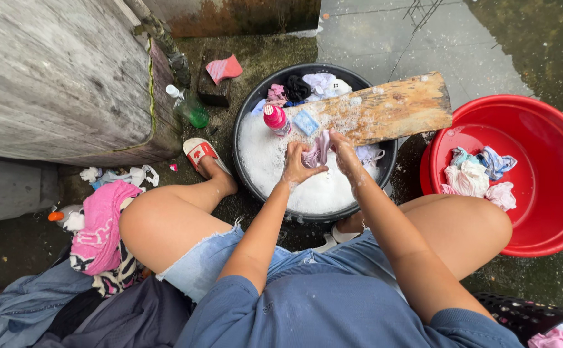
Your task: The person washes various pieces of clothing by hand in a soapy basin, scrubbing them against a wooden board and then rinsing them in the same basin before setting them aside.
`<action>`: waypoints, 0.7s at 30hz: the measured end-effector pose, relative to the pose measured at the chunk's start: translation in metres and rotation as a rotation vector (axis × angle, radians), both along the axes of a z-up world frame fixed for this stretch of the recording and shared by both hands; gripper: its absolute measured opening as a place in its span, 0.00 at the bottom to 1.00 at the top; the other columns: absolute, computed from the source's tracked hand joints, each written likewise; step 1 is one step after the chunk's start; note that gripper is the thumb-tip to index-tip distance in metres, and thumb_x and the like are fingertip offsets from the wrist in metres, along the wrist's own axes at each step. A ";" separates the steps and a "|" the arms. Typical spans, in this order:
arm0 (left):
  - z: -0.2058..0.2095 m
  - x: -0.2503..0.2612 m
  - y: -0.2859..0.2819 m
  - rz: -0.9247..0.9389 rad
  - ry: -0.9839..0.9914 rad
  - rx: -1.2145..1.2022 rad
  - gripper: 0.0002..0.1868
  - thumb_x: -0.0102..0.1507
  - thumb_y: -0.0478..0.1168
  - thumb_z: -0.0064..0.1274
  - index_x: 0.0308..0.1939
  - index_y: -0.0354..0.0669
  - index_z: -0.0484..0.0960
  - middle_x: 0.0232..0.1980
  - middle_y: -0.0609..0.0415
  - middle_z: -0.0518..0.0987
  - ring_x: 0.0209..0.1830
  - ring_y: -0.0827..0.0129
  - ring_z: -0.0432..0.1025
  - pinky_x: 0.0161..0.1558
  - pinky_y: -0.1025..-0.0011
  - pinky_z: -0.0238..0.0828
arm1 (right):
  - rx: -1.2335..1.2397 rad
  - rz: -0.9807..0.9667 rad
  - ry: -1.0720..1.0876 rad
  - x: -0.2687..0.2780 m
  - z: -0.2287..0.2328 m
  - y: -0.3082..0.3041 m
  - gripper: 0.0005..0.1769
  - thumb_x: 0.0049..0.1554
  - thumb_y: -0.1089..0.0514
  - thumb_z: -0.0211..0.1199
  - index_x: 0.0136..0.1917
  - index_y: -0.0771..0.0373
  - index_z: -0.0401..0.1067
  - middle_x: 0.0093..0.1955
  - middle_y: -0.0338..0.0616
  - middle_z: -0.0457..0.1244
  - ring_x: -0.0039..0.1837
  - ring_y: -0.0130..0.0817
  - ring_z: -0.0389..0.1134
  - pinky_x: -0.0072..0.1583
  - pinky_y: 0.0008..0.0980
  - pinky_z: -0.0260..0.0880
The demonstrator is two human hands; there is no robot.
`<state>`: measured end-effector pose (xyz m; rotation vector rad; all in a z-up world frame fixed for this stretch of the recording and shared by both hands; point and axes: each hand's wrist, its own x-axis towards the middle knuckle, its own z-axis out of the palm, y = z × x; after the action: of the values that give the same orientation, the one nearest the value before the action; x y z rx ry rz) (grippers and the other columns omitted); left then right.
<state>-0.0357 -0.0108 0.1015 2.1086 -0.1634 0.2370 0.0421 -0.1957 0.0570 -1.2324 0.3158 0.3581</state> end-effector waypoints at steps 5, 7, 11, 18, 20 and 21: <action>0.023 0.028 -0.002 -0.098 0.106 -0.796 0.25 0.68 0.60 0.51 0.54 0.43 0.70 0.56 0.51 0.72 0.58 0.69 0.68 0.61 0.71 0.66 | -0.295 0.414 -0.282 -0.006 0.066 0.012 0.16 0.65 0.45 0.59 0.52 0.59 0.78 0.45 0.36 0.69 0.49 0.23 0.66 0.57 0.29 0.65; 0.036 0.045 0.004 -0.161 0.086 -0.753 0.26 0.71 0.61 0.43 0.58 0.44 0.72 0.56 0.54 0.75 0.58 0.74 0.69 0.61 0.76 0.63 | -0.259 0.433 -0.276 -0.004 0.095 0.011 0.17 0.64 0.45 0.61 0.51 0.60 0.78 0.44 0.38 0.69 0.47 0.26 0.66 0.53 0.31 0.66; 0.056 0.072 0.029 -0.323 0.297 -0.519 0.26 0.71 0.58 0.51 0.40 0.36 0.84 0.33 0.55 0.80 0.30 0.75 0.70 0.35 0.73 0.68 | -0.442 0.295 -0.141 0.010 0.125 -0.020 0.19 0.62 0.43 0.63 0.48 0.62 0.78 0.41 0.45 0.71 0.44 0.36 0.72 0.54 0.34 0.71; 0.089 0.052 0.049 -0.385 0.486 -1.456 0.28 0.67 0.56 0.58 0.58 0.35 0.76 0.53 0.49 0.80 0.55 0.63 0.77 0.59 0.63 0.75 | 0.102 0.035 0.062 0.015 0.132 -0.051 0.33 0.56 0.37 0.59 0.60 0.67 0.70 0.51 0.59 0.69 0.55 0.46 0.76 0.52 0.48 0.80; 0.098 0.041 0.053 -0.449 0.491 -1.502 0.35 0.64 0.59 0.59 0.62 0.33 0.73 0.58 0.45 0.78 0.59 0.60 0.75 0.63 0.62 0.72 | 0.413 0.025 -0.096 0.006 0.131 -0.053 0.39 0.62 0.38 0.62 0.68 0.77 0.63 0.60 0.66 0.65 0.62 0.53 0.72 0.63 0.49 0.76; 0.102 0.037 0.055 -0.513 0.496 -1.549 0.43 0.62 0.62 0.59 0.67 0.31 0.70 0.63 0.41 0.76 0.64 0.57 0.73 0.67 0.60 0.69 | 0.414 0.026 -0.094 0.003 0.131 -0.055 0.39 0.62 0.38 0.62 0.68 0.77 0.63 0.60 0.66 0.65 0.62 0.53 0.72 0.63 0.49 0.76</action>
<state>0.0010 0.0445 0.2037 0.4973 -0.1375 -0.3857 0.0448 -0.2509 0.1884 -0.8439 0.1344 0.3656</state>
